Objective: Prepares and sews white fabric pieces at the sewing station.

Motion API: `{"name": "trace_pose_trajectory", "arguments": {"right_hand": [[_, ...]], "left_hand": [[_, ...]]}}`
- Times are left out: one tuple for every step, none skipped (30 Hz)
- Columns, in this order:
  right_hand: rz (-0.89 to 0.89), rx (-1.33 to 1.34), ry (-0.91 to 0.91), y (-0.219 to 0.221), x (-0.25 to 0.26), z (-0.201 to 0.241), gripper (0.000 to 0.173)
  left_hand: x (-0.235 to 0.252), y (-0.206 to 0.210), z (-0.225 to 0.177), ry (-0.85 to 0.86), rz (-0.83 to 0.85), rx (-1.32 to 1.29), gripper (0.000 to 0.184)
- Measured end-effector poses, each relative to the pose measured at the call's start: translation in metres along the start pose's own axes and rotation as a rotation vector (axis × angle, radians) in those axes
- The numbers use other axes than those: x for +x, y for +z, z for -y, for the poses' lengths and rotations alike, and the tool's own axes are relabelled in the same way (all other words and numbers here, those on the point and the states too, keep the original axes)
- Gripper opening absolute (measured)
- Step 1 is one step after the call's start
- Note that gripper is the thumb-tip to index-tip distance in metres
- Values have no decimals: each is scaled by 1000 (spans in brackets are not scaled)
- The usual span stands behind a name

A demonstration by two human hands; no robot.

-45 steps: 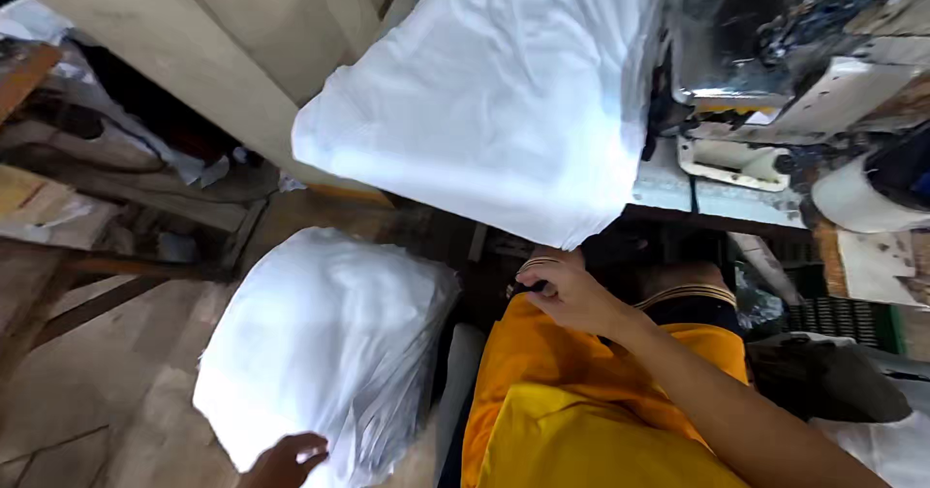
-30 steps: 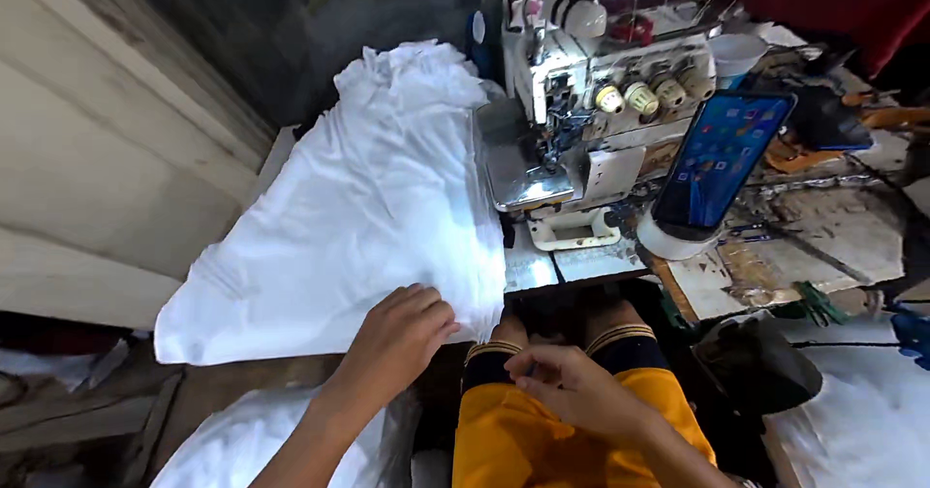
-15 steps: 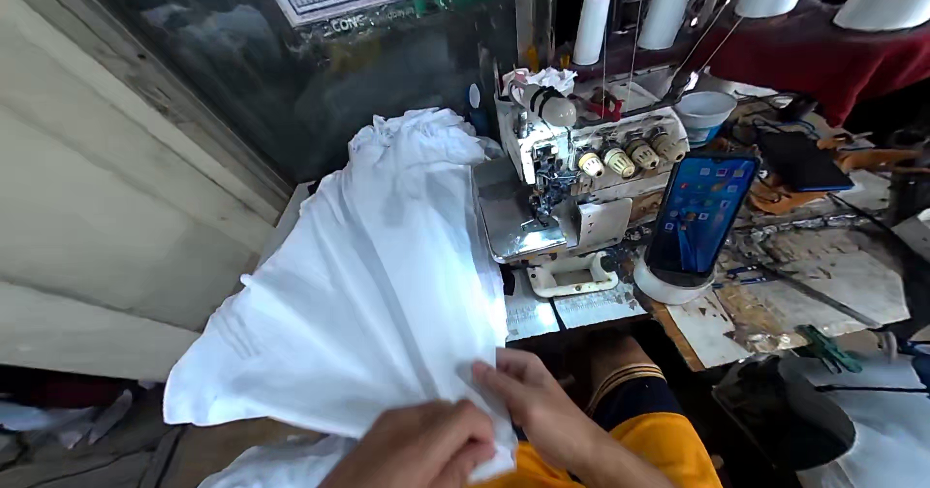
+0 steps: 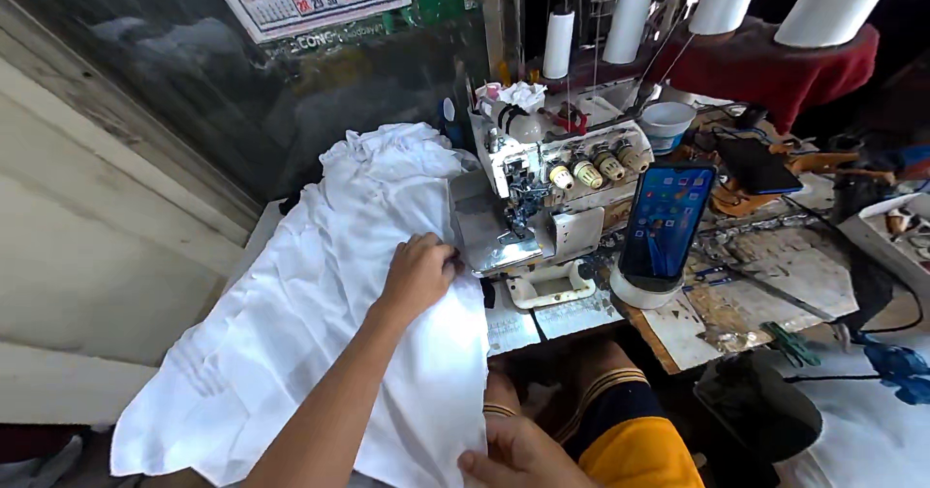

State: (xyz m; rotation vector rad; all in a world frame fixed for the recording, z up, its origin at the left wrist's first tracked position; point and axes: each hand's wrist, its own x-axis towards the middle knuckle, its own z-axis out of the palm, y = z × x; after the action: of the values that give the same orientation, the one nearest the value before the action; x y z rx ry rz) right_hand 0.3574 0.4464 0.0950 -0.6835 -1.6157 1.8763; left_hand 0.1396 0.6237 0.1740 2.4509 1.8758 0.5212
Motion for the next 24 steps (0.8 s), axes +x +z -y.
{"name": "trace_pose_trajectory", "arguments": {"right_hand": [[0, -7, -7, -3, -1, 0, 24], [-2, -5, -15, -6, -2, -2, 24], [0, -1, -19, -8, -3, -4, 25], [4, -3, -20, -10, -5, -5, 25], [6, -9, -30, -13, -6, -3, 26], [2, -19, -55, -16, -8, 2, 26], [-6, -30, -91, -20, -9, 8, 26], [-16, -41, -135, -26, -12, 15, 24], [-28, -53, -184, -33, -16, 22, 23], [-42, -63, -224, -41, -21, 29, 22], [-53, -68, -250, -50, -27, 33, 22], [-70, -71, -260, -59, -31, 34, 22], [-92, -83, -256, -68, -35, 31, 22], [-120, -96, -239, -75, -39, 24, 22], [-153, -104, -218, -80, -43, 17, 22], [-184, -97, -209, -83, -47, 11, 22], [-205, -80, -210, -85, -49, 7, 21], [-217, -57, -211, -86, -49, 3, 21], [-221, -36, -206, -86, -49, -2, 22], [-216, -18, -201, -86, -49, -6, 22], [-207, -14, -201, -87, -48, -8, 22], [-189, -21, -201, -90, -49, -8, 22], [-167, -30, -198, -93, -51, -4, 22], [-155, -42, -197, -98, -54, 0, 22]], "left_hand": [[0, 4, 3, 11, -12, 33, 14], [0, 3, 6, 25, -33, 39, 12], [-1, -1, 8, 32, -48, 22, 13], [-3, -7, 9, 36, -58, -5, 15], [-5, -16, 10, 41, -75, -33, 17], [-4, -27, 10, 52, -100, -63, 19], [-2, -39, 8, 65, -133, -94, 21], [2, -50, 3, 81, -177, -132, 22], [7, -59, -4, 105, -238, -178, 24], [13, -64, -13, 123, -299, -231, 24], [20, -65, -22, 134, -354, -287, 25], [27, -61, -31, 137, -383, -331, 26], [34, -52, -39, 120, -374, -346, 26], [40, -38, -43, 89, -338, -329, 25], [45, -22, -44, 64, -300, -299, 25], [47, -8, -44, 41, -281, -256, 26], [48, -2, -45, 20, -290, -220, 29], [48, -2, -47, 14, -310, -187, 33], [47, -3, -47, 26, -327, -152, 33], [45, -2, -47, 48, -332, -125, 29], [45, -1, -46, 75, -329, -101, 22], [44, -1, -46, 102, -310, -86, 19], [44, -2, -46, 124, -281, -73, 20], [43, -3, -46, 141, -248, -64, 24]]}}
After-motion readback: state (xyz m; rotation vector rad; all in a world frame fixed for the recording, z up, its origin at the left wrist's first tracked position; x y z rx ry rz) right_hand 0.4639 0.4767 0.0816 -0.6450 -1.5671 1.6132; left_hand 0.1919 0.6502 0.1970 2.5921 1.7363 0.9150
